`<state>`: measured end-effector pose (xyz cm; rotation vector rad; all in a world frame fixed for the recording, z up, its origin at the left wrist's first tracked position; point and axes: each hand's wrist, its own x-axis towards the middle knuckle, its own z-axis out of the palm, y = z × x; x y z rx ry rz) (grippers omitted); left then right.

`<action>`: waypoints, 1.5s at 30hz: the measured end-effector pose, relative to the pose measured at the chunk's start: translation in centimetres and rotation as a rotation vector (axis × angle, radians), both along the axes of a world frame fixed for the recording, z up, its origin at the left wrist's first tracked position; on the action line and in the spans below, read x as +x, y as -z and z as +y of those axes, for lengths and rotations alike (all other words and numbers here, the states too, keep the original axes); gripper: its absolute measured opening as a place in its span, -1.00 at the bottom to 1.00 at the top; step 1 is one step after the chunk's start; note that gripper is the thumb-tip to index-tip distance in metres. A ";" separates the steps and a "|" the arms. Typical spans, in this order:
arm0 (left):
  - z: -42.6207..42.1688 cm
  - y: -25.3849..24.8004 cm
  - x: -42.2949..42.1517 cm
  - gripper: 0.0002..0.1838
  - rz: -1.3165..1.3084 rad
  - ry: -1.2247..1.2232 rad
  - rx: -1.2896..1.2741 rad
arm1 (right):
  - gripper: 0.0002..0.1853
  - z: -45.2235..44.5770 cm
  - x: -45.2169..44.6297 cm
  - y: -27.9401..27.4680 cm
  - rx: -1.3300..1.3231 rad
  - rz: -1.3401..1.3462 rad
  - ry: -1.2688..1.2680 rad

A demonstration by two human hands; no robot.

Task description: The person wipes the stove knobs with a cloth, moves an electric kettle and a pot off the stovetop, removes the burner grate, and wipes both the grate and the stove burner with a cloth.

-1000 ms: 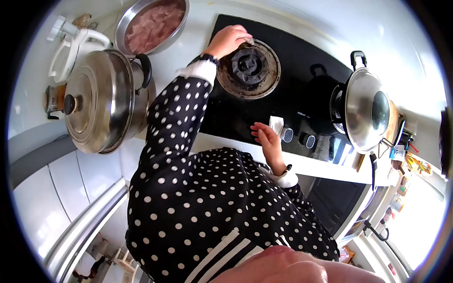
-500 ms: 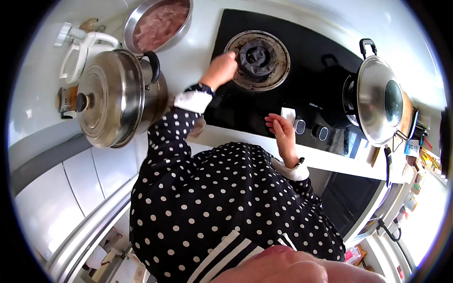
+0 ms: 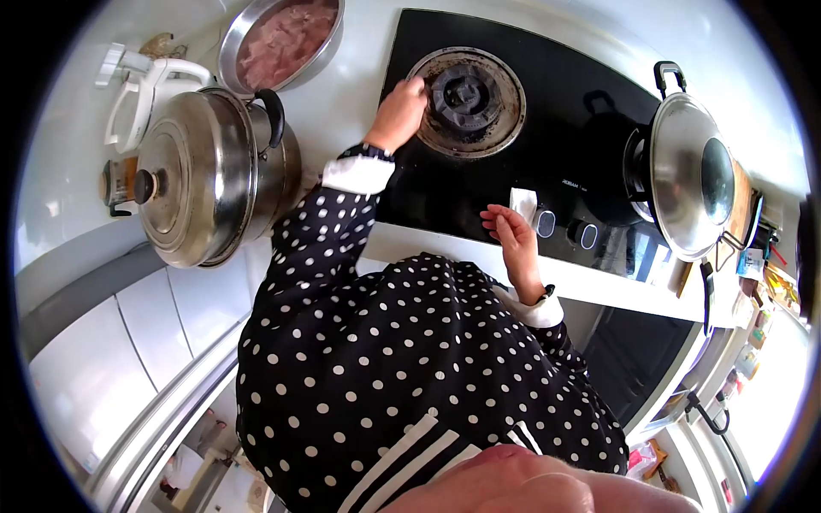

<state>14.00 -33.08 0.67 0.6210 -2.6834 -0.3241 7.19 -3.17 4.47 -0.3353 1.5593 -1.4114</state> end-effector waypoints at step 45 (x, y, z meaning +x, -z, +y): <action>4.5 -0.6 2.0 -0.91 -0.075 0.226 0.148 | -0.76 2.1 0.3 -1.1 -0.101 0.011 0.015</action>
